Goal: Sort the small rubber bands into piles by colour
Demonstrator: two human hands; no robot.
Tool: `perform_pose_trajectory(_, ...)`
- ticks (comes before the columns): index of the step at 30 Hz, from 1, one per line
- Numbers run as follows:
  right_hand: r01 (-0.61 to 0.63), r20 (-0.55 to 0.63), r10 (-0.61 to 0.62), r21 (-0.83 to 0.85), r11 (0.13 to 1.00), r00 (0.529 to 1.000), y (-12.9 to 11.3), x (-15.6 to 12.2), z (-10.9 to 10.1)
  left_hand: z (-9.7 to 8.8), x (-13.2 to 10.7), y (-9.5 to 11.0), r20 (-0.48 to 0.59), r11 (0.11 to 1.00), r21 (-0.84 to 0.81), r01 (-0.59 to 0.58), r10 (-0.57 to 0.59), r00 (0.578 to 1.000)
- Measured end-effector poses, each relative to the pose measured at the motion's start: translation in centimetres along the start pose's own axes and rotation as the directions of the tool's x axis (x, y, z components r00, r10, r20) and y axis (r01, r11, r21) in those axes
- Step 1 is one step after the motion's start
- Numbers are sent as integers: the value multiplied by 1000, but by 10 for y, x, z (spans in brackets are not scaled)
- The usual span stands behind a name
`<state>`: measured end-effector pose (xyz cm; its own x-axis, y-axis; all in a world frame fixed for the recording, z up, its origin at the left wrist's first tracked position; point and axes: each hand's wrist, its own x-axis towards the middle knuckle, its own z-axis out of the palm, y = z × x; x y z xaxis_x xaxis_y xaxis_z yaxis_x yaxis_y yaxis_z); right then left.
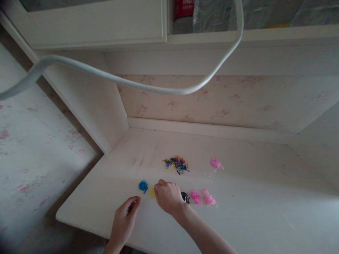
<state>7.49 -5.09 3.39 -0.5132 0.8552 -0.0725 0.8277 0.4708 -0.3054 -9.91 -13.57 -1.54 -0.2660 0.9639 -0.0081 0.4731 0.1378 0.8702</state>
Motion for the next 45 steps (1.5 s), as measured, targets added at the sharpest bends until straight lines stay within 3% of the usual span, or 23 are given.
perform_pose_trajectory(6, -31, -4, 31, 11, 999, 1000, 10, -5, -4, 2, 2, 1, 0, 999, 39, -24, 24, 1000)
perform_pose_trajectory(11, -167, -33, 168, 20, 986, 985, 34, -7, -8, 2, 2, 2, 2, 994, 101, -42, 42, 999)
perform_pose_trajectory(17, -335, -51, 335, 14, 942, 941, 60, 15, -10, 1, 1, -1, -16, 993, 114, -37, 39, 999)
perform_pose_trajectory(24, -363, -72, 361, -22, 932, 930, 54, 41, -7, 1, -1, -7, -55, 997, 68, -37, 41, 998)
perform_pose_trajectory(32, -264, -76, 260, -39, 964, 963, 47, 34, -9, 1, 0, -6, -32, 993, 94, -77, 80, 996)
perform_pose_trajectory(40, -31, -40, 31, -11, 999, 999, 11, 9, -2, 1, 0, -2, -1, 993, 104, -51, 51, 999)
perform_pose_trajectory(45, 25, -20, -25, -2, 1000, 999, -1, 10, 5, 2, -1, -4, -2, 994, 97, -56, 56, 998)
